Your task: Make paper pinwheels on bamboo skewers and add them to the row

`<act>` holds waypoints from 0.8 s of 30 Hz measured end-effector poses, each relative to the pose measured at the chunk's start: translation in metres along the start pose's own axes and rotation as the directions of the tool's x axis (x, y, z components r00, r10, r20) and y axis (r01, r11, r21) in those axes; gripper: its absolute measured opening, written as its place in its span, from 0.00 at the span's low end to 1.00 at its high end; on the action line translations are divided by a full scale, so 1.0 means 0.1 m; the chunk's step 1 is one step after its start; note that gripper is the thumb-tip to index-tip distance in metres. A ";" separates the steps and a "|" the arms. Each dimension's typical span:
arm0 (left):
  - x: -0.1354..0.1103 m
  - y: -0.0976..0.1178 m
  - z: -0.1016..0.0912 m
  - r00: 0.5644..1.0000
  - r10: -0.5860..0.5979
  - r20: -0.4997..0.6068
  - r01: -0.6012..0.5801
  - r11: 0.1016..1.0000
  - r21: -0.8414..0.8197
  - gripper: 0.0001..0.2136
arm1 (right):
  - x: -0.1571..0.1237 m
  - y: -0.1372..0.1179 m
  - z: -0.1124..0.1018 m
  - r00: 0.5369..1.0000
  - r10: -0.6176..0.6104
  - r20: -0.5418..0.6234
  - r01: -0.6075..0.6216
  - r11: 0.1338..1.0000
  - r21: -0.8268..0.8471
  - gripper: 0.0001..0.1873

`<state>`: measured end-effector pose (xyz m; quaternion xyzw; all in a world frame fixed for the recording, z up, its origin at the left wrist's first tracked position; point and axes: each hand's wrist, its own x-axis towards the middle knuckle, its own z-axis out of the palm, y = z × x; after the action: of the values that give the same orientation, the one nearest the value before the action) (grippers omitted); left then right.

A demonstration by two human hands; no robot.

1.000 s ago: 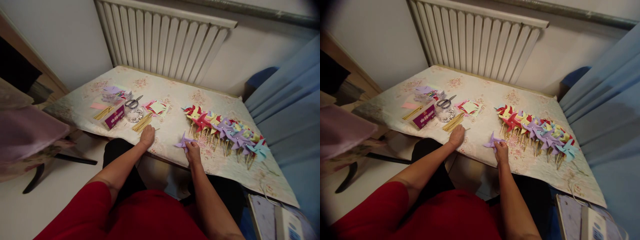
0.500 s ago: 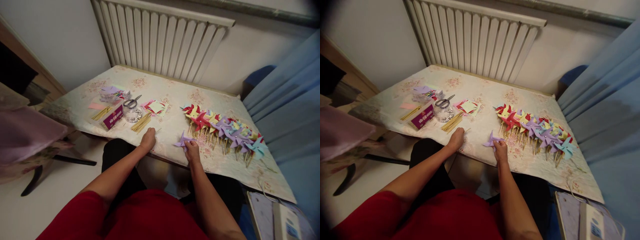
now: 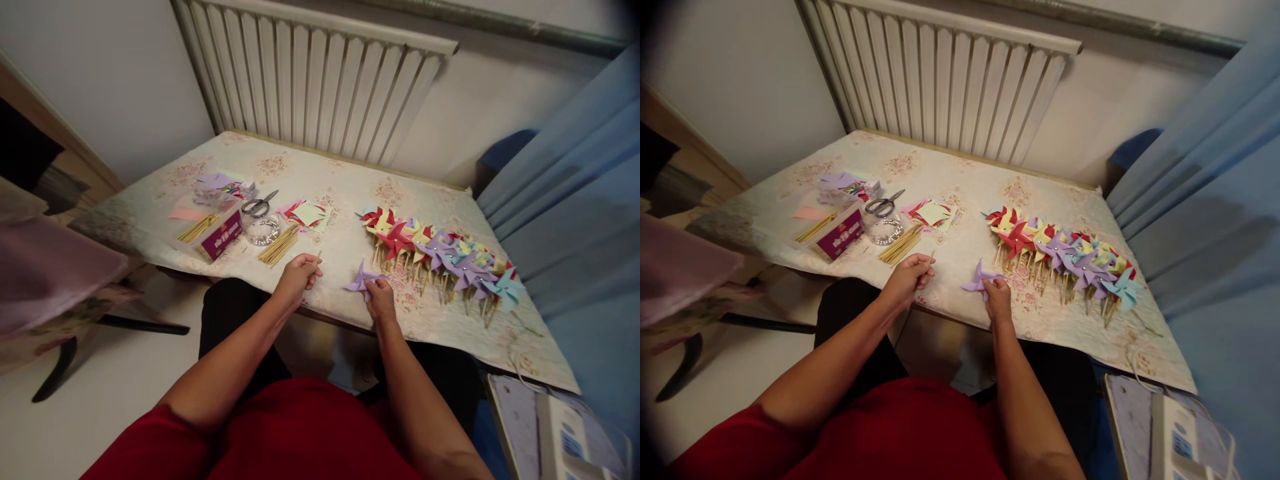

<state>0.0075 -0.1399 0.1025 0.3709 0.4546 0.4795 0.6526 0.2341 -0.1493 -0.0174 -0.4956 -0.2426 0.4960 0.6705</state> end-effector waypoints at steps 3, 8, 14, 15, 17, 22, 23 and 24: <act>-0.02 0.03 0.01 0.999 -0.016 0.036 0.019 0.996 -0.084 0.07 | 0.01 0.02 -0.02 1.000 -0.010 0.009 0.010 1.000 -0.018 0.17; -0.08 0.07 0.03 0.998 -0.008 0.064 0.016 0.993 -0.121 0.07 | 0.03 0.05 -0.05 1.000 -0.024 0.007 0.025 0.999 -0.042 0.17; -0.12 0.10 0.04 0.997 -0.006 0.075 0.015 0.993 -0.121 0.07 | 0.04 0.06 -0.06 1.000 -0.003 0.000 0.003 1.000 -0.015 0.18; -0.13 0.11 0.04 0.997 -0.007 0.079 0.017 0.992 -0.123 0.07 | 0.04 0.06 -0.06 1.000 -0.002 0.000 0.002 1.000 -0.015 0.18; -0.14 0.11 0.04 0.996 -0.009 0.084 0.020 0.991 -0.129 0.07 | 0.04 0.06 -0.06 1.000 -0.004 0.003 0.004 1.000 -0.020 0.18; -0.17 0.14 0.05 0.994 -0.005 0.105 0.020 0.990 -0.142 0.08 | 0.04 0.06 -0.06 1.000 -0.010 0.003 0.010 1.000 -0.019 0.17; -0.17 0.14 0.05 0.994 -0.005 0.113 0.022 0.989 -0.147 0.08 | 0.03 0.06 -0.06 1.000 -0.009 0.008 0.009 1.000 -0.016 0.17; -0.17 0.14 0.05 0.993 -0.004 0.119 0.022 0.988 -0.151 0.08 | 0.03 0.05 -0.06 1.000 -0.010 0.014 0.011 1.000 -0.017 0.16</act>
<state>0.0056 -0.1528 0.1213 0.3446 0.3797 0.4856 0.7080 0.2380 -0.1488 -0.0253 -0.4967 -0.2541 0.4937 0.6671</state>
